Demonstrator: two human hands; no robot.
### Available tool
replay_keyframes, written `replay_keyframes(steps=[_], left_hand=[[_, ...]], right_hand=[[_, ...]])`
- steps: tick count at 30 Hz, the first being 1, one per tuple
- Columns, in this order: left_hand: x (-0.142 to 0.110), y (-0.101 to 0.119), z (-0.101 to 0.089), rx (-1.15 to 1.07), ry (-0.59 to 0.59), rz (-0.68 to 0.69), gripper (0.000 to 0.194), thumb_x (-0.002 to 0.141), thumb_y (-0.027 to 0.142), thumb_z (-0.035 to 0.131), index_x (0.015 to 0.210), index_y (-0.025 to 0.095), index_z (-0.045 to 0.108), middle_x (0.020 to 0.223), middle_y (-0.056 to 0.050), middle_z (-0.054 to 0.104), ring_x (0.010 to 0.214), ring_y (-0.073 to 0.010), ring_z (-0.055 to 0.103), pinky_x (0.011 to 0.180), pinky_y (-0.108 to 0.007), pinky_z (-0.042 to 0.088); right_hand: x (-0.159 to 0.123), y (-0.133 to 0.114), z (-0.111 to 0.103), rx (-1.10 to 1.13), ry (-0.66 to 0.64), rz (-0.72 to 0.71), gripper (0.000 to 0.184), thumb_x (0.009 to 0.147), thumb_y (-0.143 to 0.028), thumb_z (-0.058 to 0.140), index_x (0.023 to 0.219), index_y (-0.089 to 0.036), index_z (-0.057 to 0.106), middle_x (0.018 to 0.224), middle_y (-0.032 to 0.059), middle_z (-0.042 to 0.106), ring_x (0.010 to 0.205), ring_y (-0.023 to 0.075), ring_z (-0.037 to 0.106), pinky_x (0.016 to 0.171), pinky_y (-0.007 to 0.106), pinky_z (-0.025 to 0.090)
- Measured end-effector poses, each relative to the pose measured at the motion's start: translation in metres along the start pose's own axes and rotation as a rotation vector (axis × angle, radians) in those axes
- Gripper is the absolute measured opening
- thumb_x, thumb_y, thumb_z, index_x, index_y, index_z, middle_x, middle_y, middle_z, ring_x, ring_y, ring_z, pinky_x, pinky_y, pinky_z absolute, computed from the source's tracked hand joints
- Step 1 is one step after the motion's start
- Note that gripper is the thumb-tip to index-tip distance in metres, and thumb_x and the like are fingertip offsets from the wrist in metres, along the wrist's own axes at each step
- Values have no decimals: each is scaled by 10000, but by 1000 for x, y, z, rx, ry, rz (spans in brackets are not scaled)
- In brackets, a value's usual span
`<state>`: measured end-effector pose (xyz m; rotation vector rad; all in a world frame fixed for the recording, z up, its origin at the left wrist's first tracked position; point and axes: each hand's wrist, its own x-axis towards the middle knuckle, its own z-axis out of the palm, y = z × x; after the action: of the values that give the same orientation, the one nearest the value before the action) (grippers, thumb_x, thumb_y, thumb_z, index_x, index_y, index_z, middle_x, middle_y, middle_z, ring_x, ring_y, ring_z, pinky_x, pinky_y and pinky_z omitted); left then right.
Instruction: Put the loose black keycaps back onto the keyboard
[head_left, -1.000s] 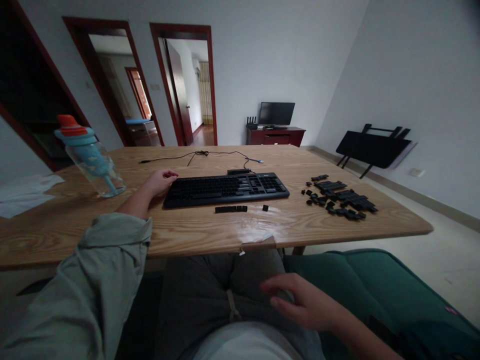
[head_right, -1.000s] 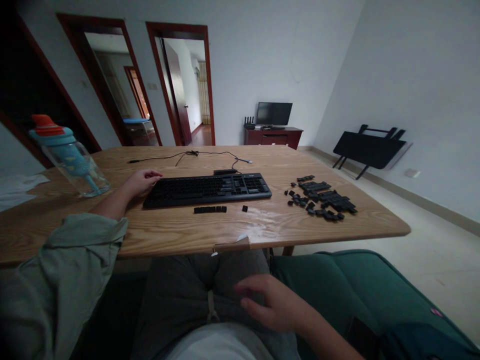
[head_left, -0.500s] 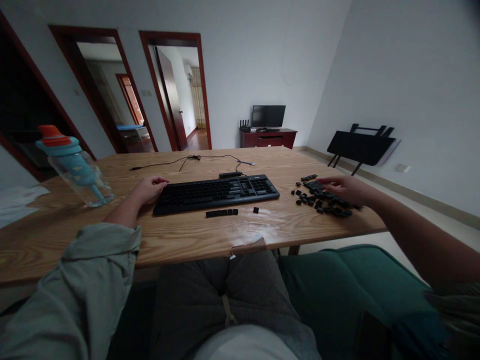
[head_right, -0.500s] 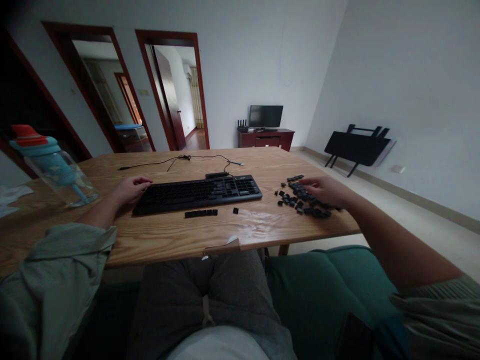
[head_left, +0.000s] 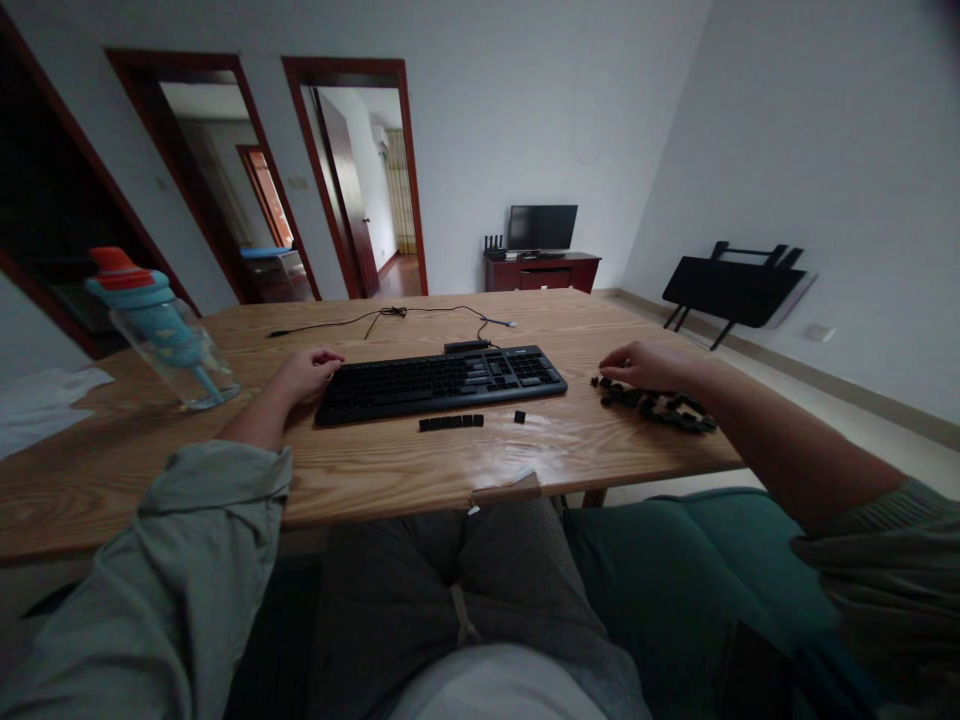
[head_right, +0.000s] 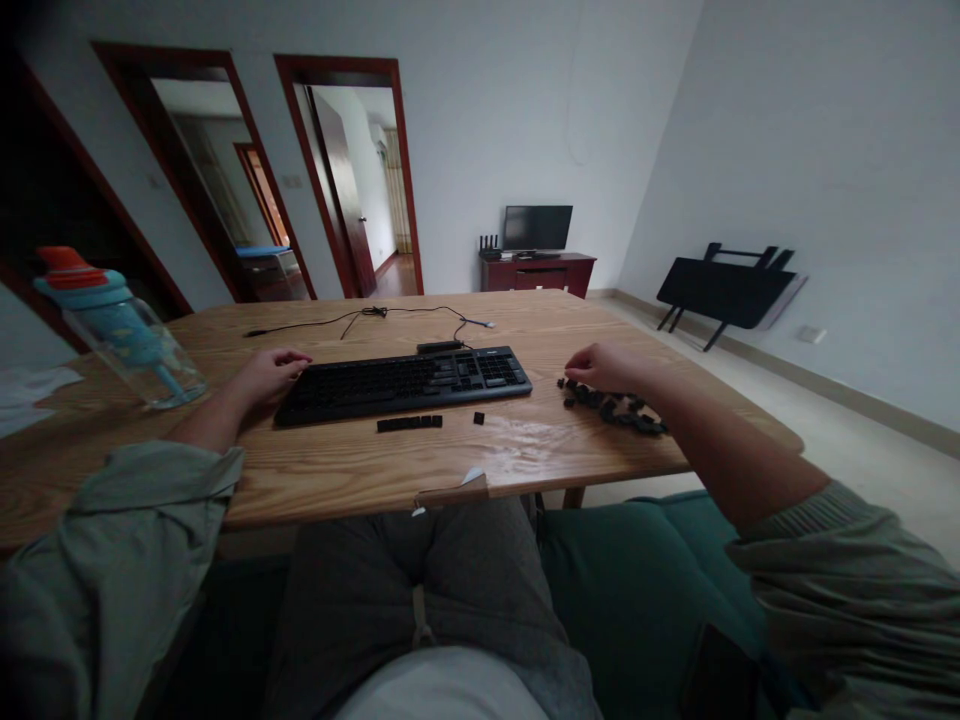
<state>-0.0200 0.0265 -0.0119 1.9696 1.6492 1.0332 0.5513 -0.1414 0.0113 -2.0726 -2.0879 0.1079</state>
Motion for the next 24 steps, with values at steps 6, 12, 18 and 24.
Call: replay_keyframes(steps=[6,12,18,24], left_hand=[[-1,4,-2,18,-3,2,278,648,420,670,789,185,718,741,-48,690,755,-224,626,745,-323,484],[0,3,-1,18,-15,-6,296,630,434,678,783,182,704,733,-45,685,763,-231,632,760,-331,494],[-1,5,-2,32,-19,-18,306,647,416,662,823,172,719,744,-54,696,748,-224,627,738,-330,501],[3,-2,-1,60,-19,15,332,653,447,640,841,184,718,783,-68,706,776,-241,630,769,-350,497]], right_hand=[[10,-5,7,9,-117,17,262,816,-376,705,1018,-248,812,960,80,792,742,211,680,681,312,470],[12,-17,1,-10,-193,-37,331,937,-369,577,850,-138,797,801,139,763,599,145,565,619,317,386],[15,-23,-5,-39,-260,-49,379,959,-373,534,847,-126,799,776,126,760,563,134,546,585,301,378],[20,-16,-14,-99,-156,11,293,901,-307,575,1059,-224,807,1079,81,784,853,217,706,720,297,490]])
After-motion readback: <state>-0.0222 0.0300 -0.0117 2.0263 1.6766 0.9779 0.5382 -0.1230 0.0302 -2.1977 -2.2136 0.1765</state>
